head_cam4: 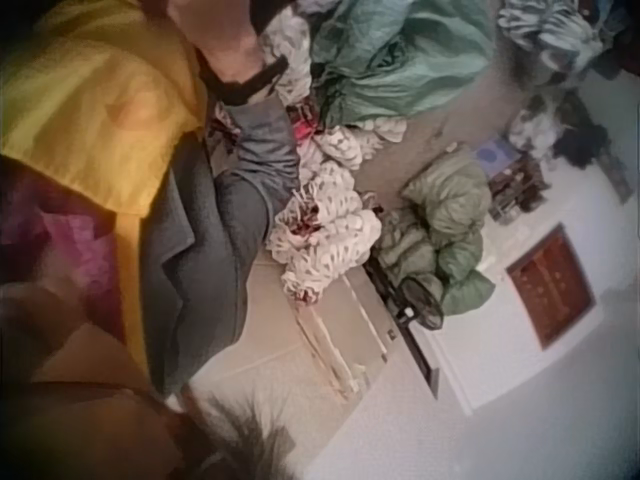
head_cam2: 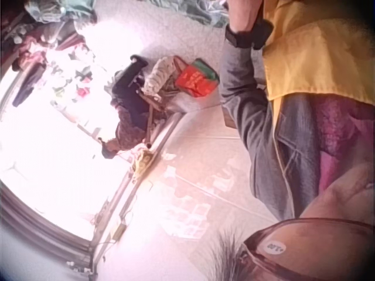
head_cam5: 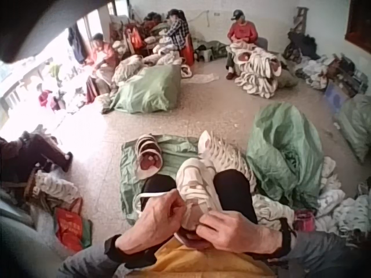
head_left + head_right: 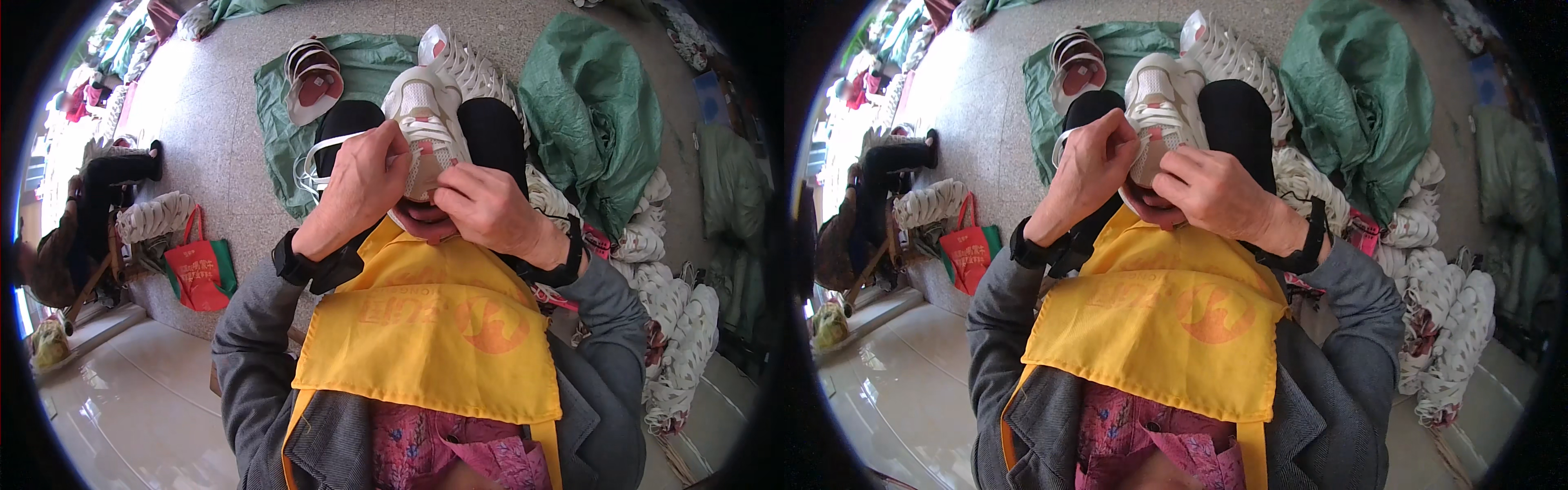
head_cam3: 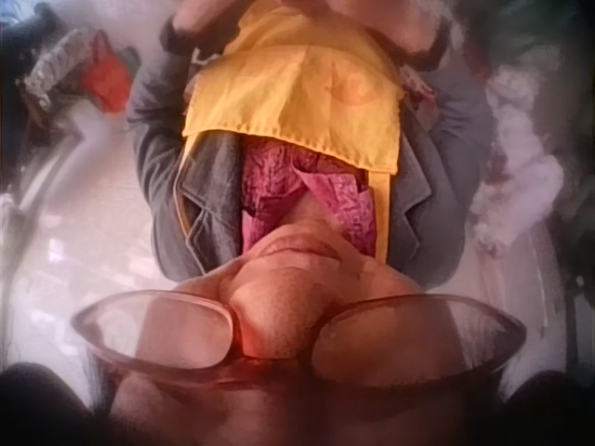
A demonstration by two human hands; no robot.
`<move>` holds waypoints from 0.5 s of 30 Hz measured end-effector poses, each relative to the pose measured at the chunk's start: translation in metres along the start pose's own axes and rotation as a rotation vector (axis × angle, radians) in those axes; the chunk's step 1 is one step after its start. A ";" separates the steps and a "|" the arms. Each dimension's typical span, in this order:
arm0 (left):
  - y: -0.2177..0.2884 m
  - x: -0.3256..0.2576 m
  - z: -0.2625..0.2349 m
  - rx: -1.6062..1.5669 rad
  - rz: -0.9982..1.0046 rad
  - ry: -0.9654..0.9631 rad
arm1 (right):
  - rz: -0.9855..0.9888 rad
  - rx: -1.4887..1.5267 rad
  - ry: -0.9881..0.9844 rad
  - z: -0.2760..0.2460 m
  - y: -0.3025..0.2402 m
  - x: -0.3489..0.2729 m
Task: The recorder is lacing a white and pink sneaker while holding it in their lap.
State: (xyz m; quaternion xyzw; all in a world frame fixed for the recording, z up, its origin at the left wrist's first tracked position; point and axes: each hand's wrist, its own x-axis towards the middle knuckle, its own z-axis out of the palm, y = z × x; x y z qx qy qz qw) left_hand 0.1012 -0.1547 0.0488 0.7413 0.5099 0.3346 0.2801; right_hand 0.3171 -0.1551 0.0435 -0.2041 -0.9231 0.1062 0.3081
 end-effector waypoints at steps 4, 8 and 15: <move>0.000 0.001 0.002 0.007 -0.033 -0.026 | 0.055 0.040 0.052 -0.003 0.000 -0.003; 0.000 0.002 0.001 0.061 -0.016 -0.056 | 0.084 0.069 0.031 -0.004 0.000 -0.005; -0.005 0.006 0.007 0.104 -0.007 -0.073 | 0.093 0.079 0.039 -0.003 0.000 -0.005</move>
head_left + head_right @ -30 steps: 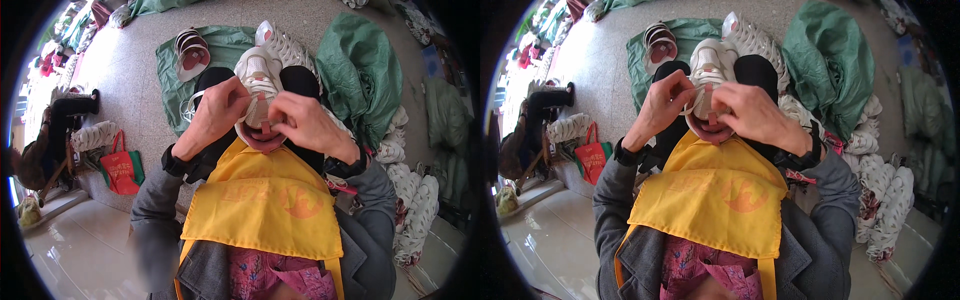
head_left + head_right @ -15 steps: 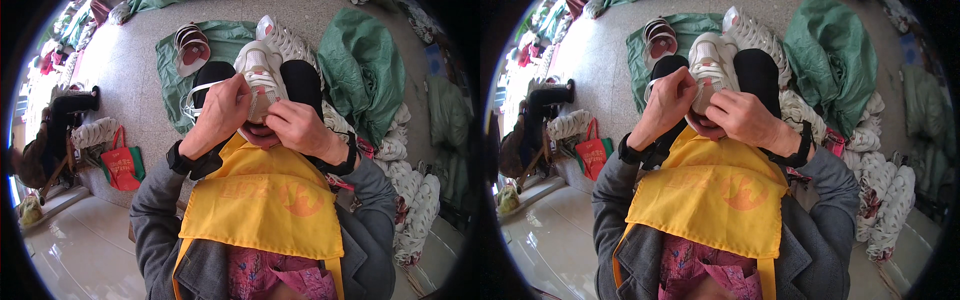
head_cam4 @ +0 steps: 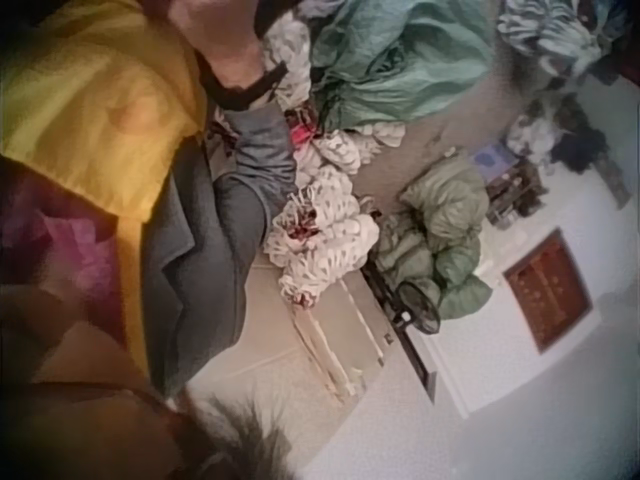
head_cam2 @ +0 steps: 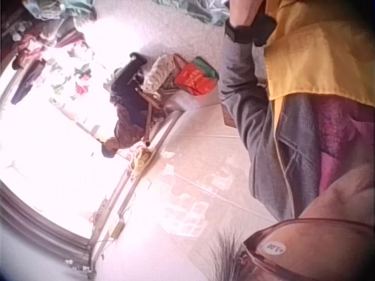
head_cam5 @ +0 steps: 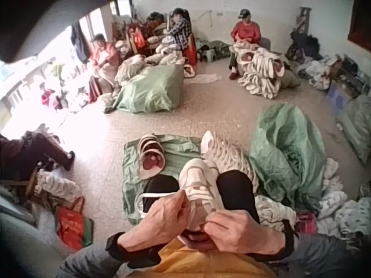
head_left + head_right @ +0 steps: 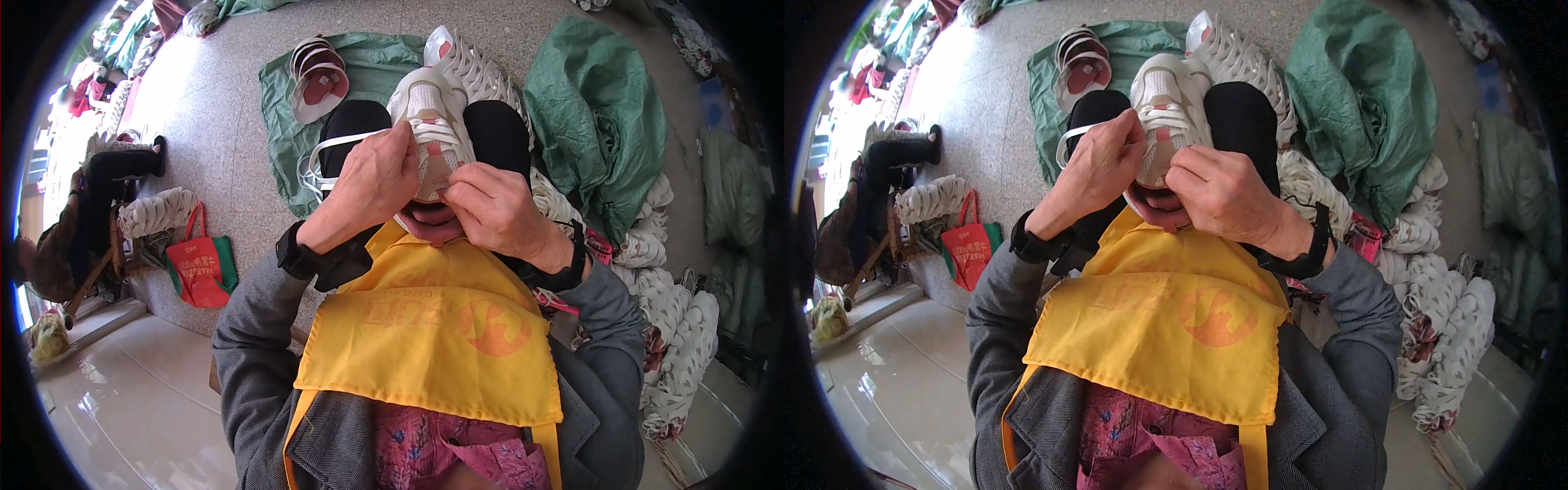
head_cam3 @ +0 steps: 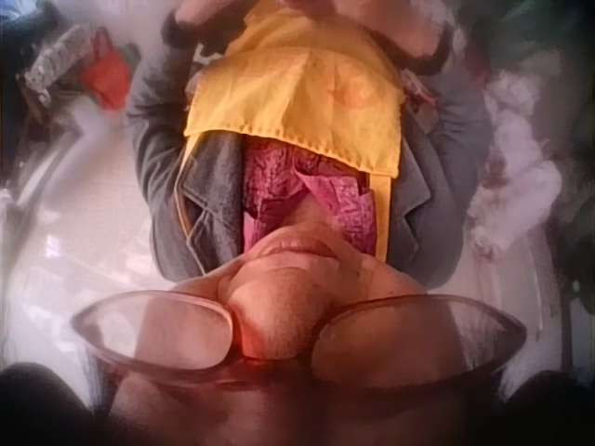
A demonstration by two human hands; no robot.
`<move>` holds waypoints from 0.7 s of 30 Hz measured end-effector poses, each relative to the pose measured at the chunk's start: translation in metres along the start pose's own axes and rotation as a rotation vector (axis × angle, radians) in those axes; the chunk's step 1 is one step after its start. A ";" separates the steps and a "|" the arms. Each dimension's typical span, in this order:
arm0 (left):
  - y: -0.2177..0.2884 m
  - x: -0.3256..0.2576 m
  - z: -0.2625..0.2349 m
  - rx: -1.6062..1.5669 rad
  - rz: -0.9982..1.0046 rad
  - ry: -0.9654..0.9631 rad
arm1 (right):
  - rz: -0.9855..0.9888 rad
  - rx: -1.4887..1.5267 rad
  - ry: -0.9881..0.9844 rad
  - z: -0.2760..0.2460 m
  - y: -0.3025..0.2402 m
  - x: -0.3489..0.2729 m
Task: The recorder is lacing a white and pink sneaker while holding it in their lap.
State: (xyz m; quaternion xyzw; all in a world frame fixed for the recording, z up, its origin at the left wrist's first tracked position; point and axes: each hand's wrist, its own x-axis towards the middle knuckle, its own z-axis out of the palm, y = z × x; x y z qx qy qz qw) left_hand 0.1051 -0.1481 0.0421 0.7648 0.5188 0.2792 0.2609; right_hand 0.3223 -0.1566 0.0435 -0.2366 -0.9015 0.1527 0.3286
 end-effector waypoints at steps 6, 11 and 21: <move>-0.005 0.001 0.007 -0.172 0.078 0.052 | 0.014 0.034 0.045 0.003 0.001 0.001; -0.004 0.004 0.008 -0.247 -0.001 0.024 | 0.058 0.096 0.069 0.002 0.000 0.004; -0.007 0.000 0.012 -0.246 -0.033 0.046 | 0.355 -0.003 0.050 0.003 0.023 0.027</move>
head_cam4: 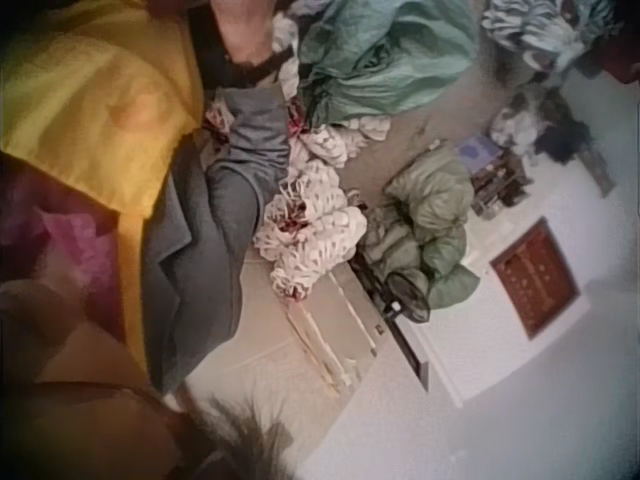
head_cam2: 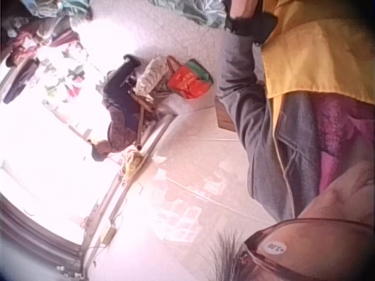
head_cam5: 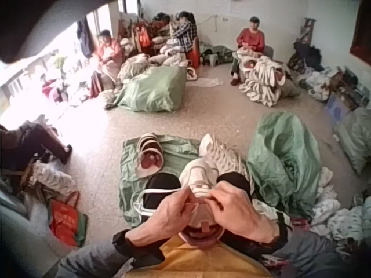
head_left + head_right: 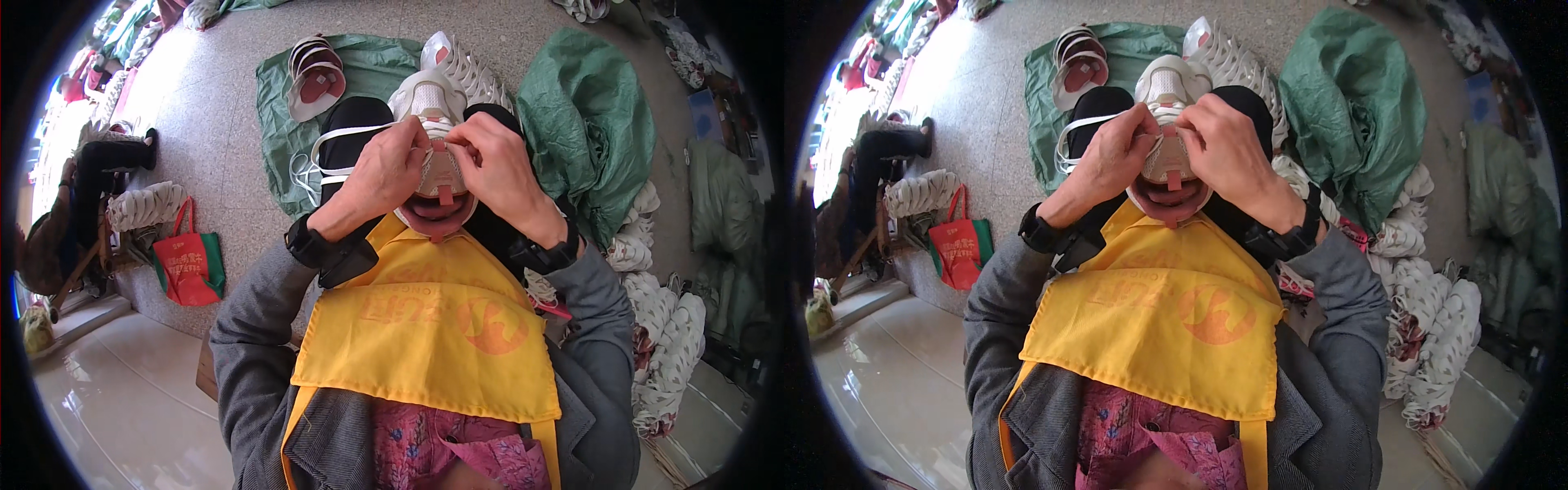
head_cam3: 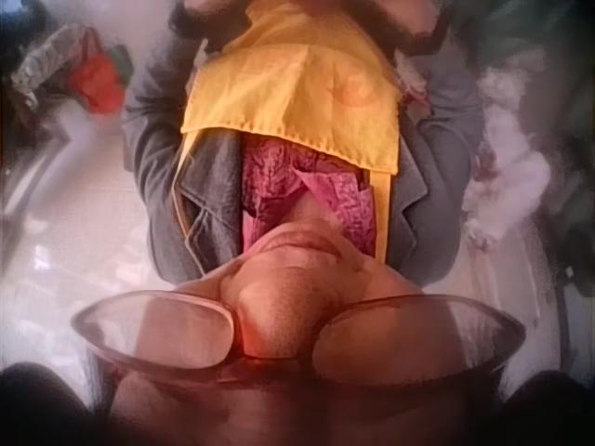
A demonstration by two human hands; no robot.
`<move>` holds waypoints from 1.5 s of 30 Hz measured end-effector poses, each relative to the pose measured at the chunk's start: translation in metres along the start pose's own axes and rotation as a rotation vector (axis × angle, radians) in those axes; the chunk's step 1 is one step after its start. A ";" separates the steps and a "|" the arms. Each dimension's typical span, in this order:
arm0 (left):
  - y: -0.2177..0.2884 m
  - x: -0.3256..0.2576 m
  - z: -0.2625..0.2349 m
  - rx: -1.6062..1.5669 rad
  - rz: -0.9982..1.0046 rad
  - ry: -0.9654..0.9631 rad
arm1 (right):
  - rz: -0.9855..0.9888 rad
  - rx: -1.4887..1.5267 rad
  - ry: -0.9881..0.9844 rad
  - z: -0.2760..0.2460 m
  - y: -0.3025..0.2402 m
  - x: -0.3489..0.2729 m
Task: The recorder is lacing a white and pink sneaker while holding it in their lap.
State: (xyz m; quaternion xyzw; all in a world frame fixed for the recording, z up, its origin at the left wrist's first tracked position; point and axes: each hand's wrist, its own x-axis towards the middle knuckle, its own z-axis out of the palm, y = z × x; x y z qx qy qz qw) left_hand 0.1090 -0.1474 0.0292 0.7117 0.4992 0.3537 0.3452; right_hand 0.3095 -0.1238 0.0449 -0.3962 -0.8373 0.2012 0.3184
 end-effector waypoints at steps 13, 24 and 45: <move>-0.006 -0.005 0.015 -0.026 -0.025 0.127 | 0.353 0.240 -0.308 -0.005 0.025 0.019; -0.005 -0.007 0.016 0.051 -0.012 0.160 | 0.398 0.341 -0.393 -0.002 0.028 0.024; -0.007 0.011 -0.040 -0.116 0.012 -0.071 | 0.455 0.691 -0.102 -0.061 0.032 0.001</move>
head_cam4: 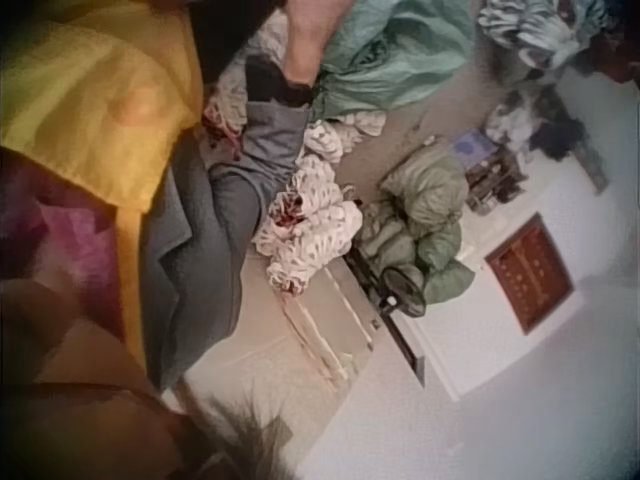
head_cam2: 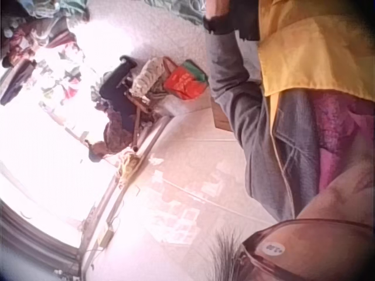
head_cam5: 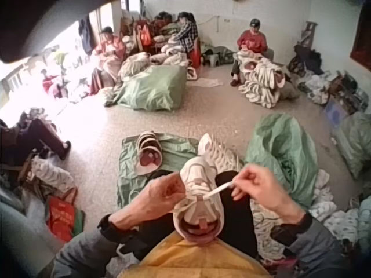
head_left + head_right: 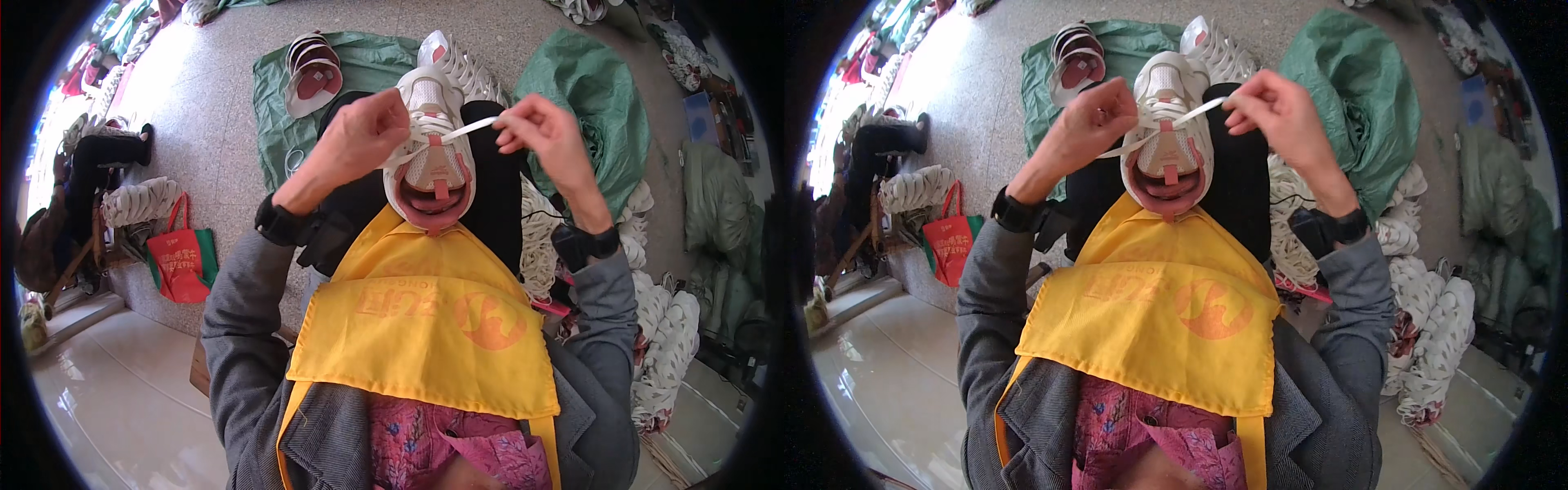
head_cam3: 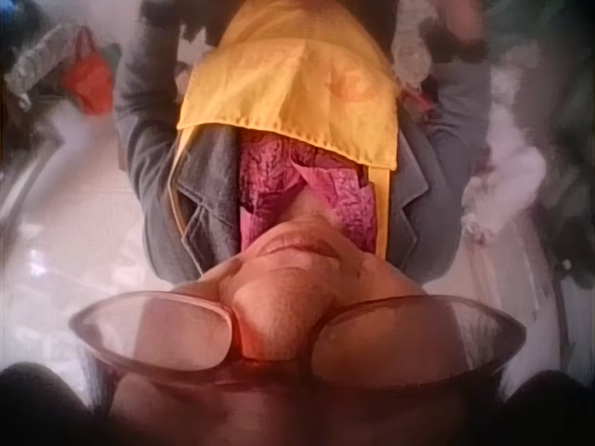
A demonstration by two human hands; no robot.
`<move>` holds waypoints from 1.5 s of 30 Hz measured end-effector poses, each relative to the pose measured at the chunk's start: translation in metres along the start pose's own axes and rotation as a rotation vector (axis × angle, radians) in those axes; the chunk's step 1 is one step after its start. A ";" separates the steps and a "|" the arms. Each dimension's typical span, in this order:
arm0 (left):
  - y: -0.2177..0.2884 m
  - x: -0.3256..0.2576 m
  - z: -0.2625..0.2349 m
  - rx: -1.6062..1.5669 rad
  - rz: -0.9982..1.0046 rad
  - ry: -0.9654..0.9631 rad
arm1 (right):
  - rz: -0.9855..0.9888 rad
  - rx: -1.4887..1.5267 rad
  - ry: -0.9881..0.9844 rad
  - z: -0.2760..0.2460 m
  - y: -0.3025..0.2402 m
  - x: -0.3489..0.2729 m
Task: The recorder is lacing a white and pink sneaker while holding it in their lap.
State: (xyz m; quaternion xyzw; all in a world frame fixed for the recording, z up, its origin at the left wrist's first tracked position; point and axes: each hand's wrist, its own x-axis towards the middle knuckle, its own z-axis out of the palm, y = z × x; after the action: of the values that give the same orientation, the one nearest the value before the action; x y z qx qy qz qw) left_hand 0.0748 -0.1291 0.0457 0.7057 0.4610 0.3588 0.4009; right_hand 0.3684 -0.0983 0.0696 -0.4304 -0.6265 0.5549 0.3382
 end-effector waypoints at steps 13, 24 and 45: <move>0.033 0.006 -0.035 -0.291 -0.057 -0.116 | -0.236 0.692 0.317 -0.119 0.020 -0.047; 0.009 -0.002 0.000 -0.134 0.070 -0.056 | -0.355 0.500 0.826 -0.264 0.094 -0.094; 0.012 -0.023 -0.001 0.477 0.259 0.190 | -0.499 -0.846 0.107 0.047 0.045 -0.021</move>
State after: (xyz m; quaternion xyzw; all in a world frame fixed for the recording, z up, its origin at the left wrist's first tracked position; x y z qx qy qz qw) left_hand 0.0709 -0.1533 0.0537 0.7964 0.4736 0.3530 0.1295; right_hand 0.3419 -0.1358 0.0194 -0.3948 -0.8626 0.1310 0.2879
